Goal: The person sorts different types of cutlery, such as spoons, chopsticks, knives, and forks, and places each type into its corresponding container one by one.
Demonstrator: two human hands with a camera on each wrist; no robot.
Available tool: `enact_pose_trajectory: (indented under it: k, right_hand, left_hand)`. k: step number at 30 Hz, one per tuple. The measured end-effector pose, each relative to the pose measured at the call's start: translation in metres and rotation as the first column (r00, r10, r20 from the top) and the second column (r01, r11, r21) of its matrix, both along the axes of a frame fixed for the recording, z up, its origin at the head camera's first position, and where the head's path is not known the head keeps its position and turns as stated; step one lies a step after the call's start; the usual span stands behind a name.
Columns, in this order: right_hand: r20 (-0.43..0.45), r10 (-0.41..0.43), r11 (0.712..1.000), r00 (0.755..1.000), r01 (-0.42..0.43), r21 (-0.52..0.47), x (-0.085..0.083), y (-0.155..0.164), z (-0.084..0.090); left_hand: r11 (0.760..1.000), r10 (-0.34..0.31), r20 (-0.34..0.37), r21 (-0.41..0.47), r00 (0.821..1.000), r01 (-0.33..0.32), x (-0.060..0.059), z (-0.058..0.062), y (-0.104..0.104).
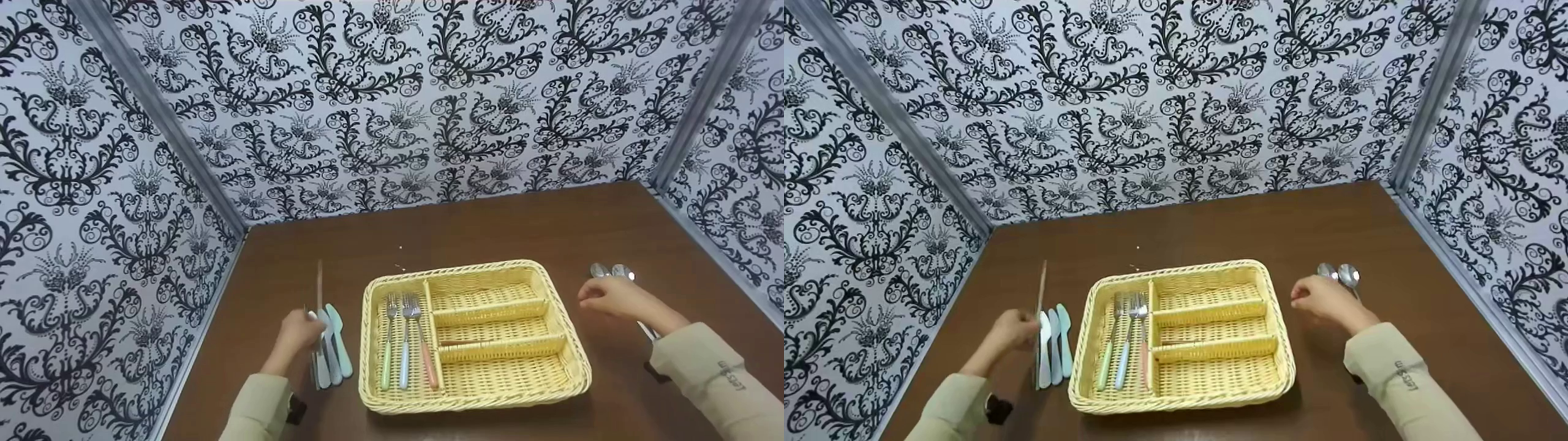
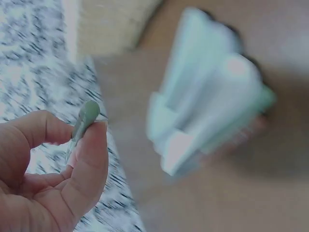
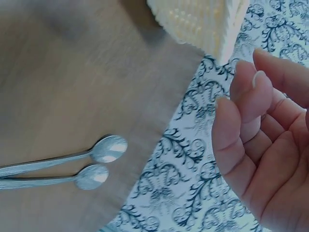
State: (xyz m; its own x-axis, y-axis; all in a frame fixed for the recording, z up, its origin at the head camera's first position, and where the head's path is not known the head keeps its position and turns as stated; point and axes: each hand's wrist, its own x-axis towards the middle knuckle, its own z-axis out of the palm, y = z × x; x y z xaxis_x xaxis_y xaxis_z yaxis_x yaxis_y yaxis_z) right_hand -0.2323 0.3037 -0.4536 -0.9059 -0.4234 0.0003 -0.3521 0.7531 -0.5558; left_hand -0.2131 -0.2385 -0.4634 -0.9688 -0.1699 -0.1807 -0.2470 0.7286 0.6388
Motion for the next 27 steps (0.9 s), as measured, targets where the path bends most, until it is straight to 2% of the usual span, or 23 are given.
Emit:
enact_pose_trajectory:
  k: [4,7,9,12,14,16,19,21,22,24,27]
  right_hand:
    - [-0.069,-0.007,1.000,0.998,0.008,0.025,0.003,-0.019,0.009]
    - [-0.173,0.008,0.999,0.985,0.001,0.051,0.006,-0.038,0.016]
    - [-0.253,0.052,0.997,0.966,-0.034,0.074,0.009,-0.053,0.019]
    - [-0.382,0.148,0.988,0.912,-0.119,0.099,0.014,-0.075,0.022]
    - [-0.481,0.228,0.974,0.846,-0.203,0.104,0.018,-0.090,0.022]
    - [-0.585,0.292,0.954,0.756,-0.276,0.119,0.021,-0.104,0.020]
    - [-0.718,0.356,0.923,0.598,-0.347,0.169,0.024,-0.123,0.018]
    - [-0.761,0.380,0.911,0.525,-0.354,0.210,0.025,-0.133,0.016]
    - [-0.777,0.390,0.907,0.494,-0.353,0.231,0.025,-0.137,0.015]
    - [-0.794,0.407,0.900,0.451,-0.344,0.266,0.026,-0.143,0.014]
    - [-0.798,0.430,0.892,0.421,-0.337,0.303,0.026,-0.148,0.011]
  left_hand:
    - [0.995,-0.069,-0.041,0.068,0.997,0.072,-0.001,0.015,0.034]
    - [0.979,-0.150,-0.066,0.131,0.986,0.158,-0.001,0.022,0.061]
    - [0.956,-0.218,-0.072,0.183,0.973,0.228,-0.001,0.025,0.078]
    - [0.888,-0.334,-0.036,0.323,0.942,0.327,0.001,0.026,0.103]
    - [0.849,-0.399,-0.024,0.367,0.917,0.379,0.004,0.025,0.119]
    - [0.820,-0.453,-0.008,0.390,0.892,0.419,0.007,0.024,0.135]
    - [0.806,-0.497,0.009,0.374,0.868,0.458,0.013,0.023,0.157]
    - [0.799,-0.519,0.026,0.370,0.855,0.474,0.017,0.023,0.169]
    - [0.798,-0.525,0.035,0.369,0.851,0.477,0.019,0.024,0.175]
    - [0.788,-0.543,0.043,0.370,0.838,0.492,0.022,0.025,0.183]
    - [0.776,-0.566,0.033,0.357,0.824,0.519,0.025,0.027,0.190]
